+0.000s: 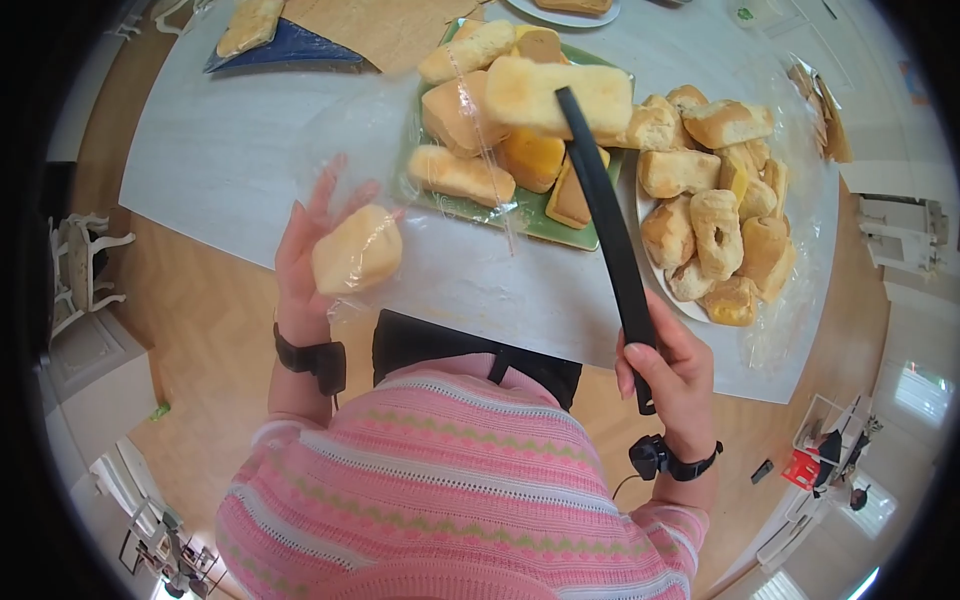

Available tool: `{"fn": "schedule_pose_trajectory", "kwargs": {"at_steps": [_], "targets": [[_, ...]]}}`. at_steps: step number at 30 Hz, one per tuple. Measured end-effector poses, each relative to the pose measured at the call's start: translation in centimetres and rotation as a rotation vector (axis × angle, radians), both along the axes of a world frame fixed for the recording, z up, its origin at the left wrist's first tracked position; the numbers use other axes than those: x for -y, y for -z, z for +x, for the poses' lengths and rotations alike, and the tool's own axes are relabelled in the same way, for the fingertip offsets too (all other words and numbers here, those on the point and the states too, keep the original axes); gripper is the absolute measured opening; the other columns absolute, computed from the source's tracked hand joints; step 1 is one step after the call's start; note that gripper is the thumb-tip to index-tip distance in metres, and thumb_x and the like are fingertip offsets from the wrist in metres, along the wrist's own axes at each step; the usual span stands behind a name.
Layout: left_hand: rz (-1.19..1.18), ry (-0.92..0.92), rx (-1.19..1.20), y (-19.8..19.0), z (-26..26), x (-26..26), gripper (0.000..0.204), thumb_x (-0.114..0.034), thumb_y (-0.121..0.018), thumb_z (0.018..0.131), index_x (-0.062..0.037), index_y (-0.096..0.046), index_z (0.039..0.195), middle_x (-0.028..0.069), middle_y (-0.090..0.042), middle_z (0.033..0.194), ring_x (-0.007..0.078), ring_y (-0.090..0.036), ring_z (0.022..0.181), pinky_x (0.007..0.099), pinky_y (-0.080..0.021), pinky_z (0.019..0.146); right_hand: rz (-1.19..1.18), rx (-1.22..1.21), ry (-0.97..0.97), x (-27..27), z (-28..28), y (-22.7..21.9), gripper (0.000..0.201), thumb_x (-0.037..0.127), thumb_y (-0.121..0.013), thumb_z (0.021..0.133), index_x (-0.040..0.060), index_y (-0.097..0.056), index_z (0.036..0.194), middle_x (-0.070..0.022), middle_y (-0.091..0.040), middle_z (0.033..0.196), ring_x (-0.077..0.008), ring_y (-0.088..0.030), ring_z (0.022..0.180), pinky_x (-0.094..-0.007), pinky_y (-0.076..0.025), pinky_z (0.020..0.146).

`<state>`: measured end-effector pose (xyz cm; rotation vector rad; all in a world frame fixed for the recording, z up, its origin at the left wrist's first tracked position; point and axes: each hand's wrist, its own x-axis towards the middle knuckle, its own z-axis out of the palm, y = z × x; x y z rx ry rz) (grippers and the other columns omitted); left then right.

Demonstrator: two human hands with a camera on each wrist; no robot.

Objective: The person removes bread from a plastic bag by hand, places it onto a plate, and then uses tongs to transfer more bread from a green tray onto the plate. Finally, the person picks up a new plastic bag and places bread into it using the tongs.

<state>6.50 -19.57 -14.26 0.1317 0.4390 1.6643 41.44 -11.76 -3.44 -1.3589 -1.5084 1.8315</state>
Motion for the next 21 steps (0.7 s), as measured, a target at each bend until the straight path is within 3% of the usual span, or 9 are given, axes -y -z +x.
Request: {"fn": "schedule_pose_trajectory", "kwargs": {"at_steps": [5,8,10,11,14,17,21], "targets": [[0.023,0.022,0.005,-0.3,0.4,-0.1,0.061,-0.035,-0.046,0.099,-0.0124,-0.022,0.151,0.0266,-0.039,0.14,0.0492,-0.045,0.126,0.0563,-0.048,0.097,0.051,0.062,-0.175,0.4,1.0,-0.4,0.051,0.0,-0.059,0.09,-0.0024,-0.046,0.139,-0.0029,-0.057,0.076,-0.0078,-0.053,0.059,-0.0214,-0.043,0.054],[0.023,0.071,-0.103,-0.5,0.8,-0.2,0.066,-0.033,-0.053,0.097,-0.0095,-0.022,0.151,0.0241,-0.04,0.141,0.0448,-0.046,0.126,0.0531,-0.049,0.098,0.004,0.131,-0.286,0.0,0.3,-0.9,0.05,0.0,-0.059,0.09,-0.0021,-0.047,0.138,-0.002,-0.057,0.075,-0.0068,-0.053,0.059,-0.0211,-0.043,0.054],[0.023,0.164,-0.325,-0.4,1.2,-0.4,0.076,-0.037,-0.057,0.093,-0.0107,-0.018,0.152,0.0191,-0.038,0.144,0.04,-0.046,0.128,0.0483,-0.046,0.101,-0.097,0.095,-0.366,-0.5,-0.2,-1.0,0.048,0.002,-0.059,0.092,-0.0013,-0.048,0.138,-0.0015,-0.057,0.075,-0.0059,-0.052,0.059,-0.0211,-0.043,0.054],[0.021,0.159,-0.326,-0.4,1.6,-0.5,0.076,-0.037,-0.057,0.093,-0.0107,-0.018,0.152,0.0191,-0.038,0.144,0.04,-0.046,0.128,0.0483,-0.046,0.101,-0.098,0.094,-0.371,-0.7,-0.5,-0.9,0.048,0.002,-0.059,0.092,-0.0013,-0.048,0.138,-0.0015,-0.057,0.075,-0.0059,-0.052,0.059,-0.0211,-0.043,0.054],[0.092,0.141,-0.13,-0.5,3.1,-0.8,0.073,-0.018,-0.065,0.09,-0.0026,-0.024,0.149,0.0152,-0.042,0.144,0.0269,-0.05,0.127,0.0398,-0.045,0.105,-0.126,0.097,-0.462,-0.7,-1.9,-1.0,0.048,0.002,-0.06,0.092,-0.0009,-0.048,0.138,-0.0016,-0.057,0.076,-0.0054,-0.051,0.059,-0.0212,-0.043,0.053],[0.011,0.074,-0.186,-1.2,3.8,-0.9,0.071,-0.017,-0.063,0.09,-0.0031,-0.025,0.149,0.0149,-0.043,0.142,0.0263,-0.051,0.126,0.0394,-0.045,0.104,-0.063,0.171,-0.521,-0.7,-2.6,-1.8,0.049,0.003,-0.061,0.091,-0.0012,-0.048,0.138,-0.0022,-0.057,0.078,-0.0056,-0.051,0.059,-0.0217,-0.043,0.053],[-0.035,0.128,-0.294,-1.4,3.2,-1.0,0.075,-0.032,-0.06,0.09,-0.0049,-0.023,0.149,0.0143,-0.039,0.145,0.0272,-0.045,0.13,0.0397,-0.04,0.108,0.064,0.231,-0.551,-1.4,-1.4,-3.6,0.049,0.004,-0.064,0.088,-0.0029,-0.051,0.135,-0.0034,-0.057,0.078,-0.0064,-0.052,0.058,-0.0218,-0.043,0.052]]}}
